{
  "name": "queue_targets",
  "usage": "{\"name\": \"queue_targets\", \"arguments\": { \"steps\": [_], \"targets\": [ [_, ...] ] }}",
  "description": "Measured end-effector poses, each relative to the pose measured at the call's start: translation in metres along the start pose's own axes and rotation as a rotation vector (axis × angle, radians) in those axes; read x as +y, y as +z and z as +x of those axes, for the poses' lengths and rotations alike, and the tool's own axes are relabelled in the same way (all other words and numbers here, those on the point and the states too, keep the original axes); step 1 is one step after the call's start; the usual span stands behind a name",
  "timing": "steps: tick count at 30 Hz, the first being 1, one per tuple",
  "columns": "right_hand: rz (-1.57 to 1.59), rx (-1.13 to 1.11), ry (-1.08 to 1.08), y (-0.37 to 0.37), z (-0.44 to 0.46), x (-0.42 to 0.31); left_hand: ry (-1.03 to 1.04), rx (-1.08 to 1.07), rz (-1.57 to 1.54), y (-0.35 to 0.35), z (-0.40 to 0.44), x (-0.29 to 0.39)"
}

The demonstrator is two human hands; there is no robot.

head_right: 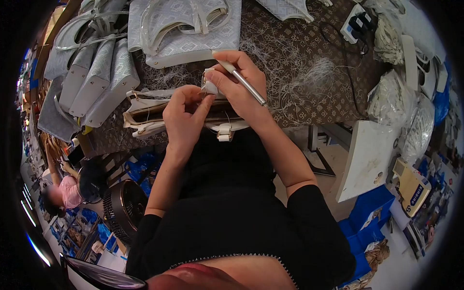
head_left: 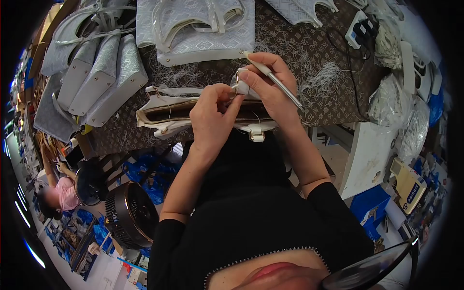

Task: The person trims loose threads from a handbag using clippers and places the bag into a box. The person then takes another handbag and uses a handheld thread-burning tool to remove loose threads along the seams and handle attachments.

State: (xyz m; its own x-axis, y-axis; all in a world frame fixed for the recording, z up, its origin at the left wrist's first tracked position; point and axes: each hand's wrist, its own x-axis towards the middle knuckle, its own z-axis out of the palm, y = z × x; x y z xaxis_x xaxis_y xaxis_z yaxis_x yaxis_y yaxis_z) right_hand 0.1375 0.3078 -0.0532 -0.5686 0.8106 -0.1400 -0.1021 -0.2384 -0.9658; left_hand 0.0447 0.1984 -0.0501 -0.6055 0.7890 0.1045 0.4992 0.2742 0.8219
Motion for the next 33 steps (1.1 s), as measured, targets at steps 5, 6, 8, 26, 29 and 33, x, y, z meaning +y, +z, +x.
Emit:
{"name": "queue_targets", "arguments": {
  "steps": [5,6,8,26,29,33],
  "targets": [
    [-0.014,0.006,-0.001,0.001,0.001,0.000,0.022,0.010,-0.047,0.000,0.001,-0.004],
    [-0.015,0.006,-0.001,0.001,0.001,0.001,0.022,0.010,-0.047,0.000,0.001,-0.004],
    [-0.016,0.006,-0.048,0.000,0.001,0.004,0.037,0.026,-0.049,0.000,0.001,-0.003],
    [-0.051,0.016,-0.029,0.001,0.002,0.000,-0.026,-0.145,-0.208,-0.014,0.006,-0.003],
    [-0.015,0.021,0.027,0.002,0.002,-0.002,0.019,-0.125,-0.291,-0.014,0.001,-0.004],
    [-0.011,0.015,0.038,0.002,0.003,-0.002,0.081,-0.190,-0.380,-0.014,0.000,-0.017]
  ]
}}
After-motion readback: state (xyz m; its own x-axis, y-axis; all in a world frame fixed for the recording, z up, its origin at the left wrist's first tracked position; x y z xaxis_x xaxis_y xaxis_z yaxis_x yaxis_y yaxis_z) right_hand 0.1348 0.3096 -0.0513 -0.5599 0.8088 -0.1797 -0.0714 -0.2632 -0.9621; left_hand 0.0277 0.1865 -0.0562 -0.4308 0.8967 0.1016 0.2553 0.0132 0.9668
